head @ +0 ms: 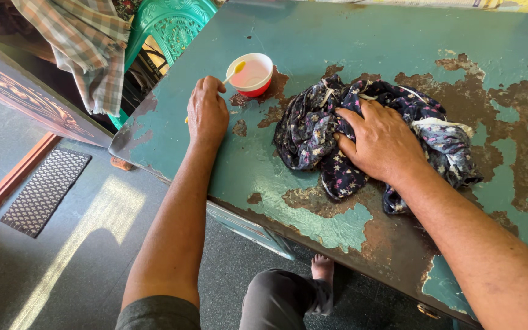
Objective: The person scrubs a dark floral garment on a green table using a small cup of liquid and a toothbrush. They repeatedly rub the fabric, apply liquid, and press the cloth against the table surface.
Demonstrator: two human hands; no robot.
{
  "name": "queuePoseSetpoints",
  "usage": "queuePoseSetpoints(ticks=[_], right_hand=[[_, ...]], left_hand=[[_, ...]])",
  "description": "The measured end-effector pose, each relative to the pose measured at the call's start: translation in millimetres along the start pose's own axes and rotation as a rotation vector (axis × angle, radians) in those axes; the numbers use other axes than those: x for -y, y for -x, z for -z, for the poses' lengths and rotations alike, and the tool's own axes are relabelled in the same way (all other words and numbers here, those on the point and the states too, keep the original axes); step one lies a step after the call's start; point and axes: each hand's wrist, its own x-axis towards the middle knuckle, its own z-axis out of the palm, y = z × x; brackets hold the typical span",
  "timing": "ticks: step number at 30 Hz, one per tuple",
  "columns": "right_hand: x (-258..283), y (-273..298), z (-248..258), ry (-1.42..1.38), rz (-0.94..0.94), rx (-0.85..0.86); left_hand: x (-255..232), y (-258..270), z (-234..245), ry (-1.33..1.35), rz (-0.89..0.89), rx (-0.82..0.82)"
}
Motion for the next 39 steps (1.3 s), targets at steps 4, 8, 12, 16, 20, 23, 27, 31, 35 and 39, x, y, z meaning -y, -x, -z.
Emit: queuePoseSetpoints(ticks=[4, 8, 12, 16, 20, 23, 27, 31, 35, 39], right_hand=[[-1, 0, -2, 0.014, 0.009, -0.001], [-2, 0, -3, 0.015, 0.019, -0.013], [-2, 0, -3, 0.015, 0.023, -0.017], [-3, 0, -5, 0.021, 0.013, -0.004], [-7, -1, -11, 0.058, 0.03, -0.01], [-9, -2, -13, 0.066, 0.043, -0.021], [-5, 0, -7, -0.006, 0.019, -0.002], [0, 0, 0, 0.008, 0.061, -0.016], [0, -1, -2, 0.003, 0.053, -0.032], [-9, -7, -15, 0.052, 0.02, 0.013]], left_hand=[[1, 1, -2, 0.021, -0.032, 0.001], [-3, 1, 1, 0.028, 0.012, 0.014], [-12, 0, 5, -0.002, -0.056, -0.047], [-35, -7, 5, -0.106, -0.053, -0.059], [-62, -27, -11, -0.232, 0.038, -0.044], [-73, -34, -25, -0.308, 0.084, -0.045], [-69, -34, -35, -0.315, 0.179, 0.003], [-62, -32, -42, -0.262, 0.218, 0.046], [-55, -35, -49, -0.263, 0.13, -0.031], [-45, -33, -54, -0.248, 0.126, -0.022]])
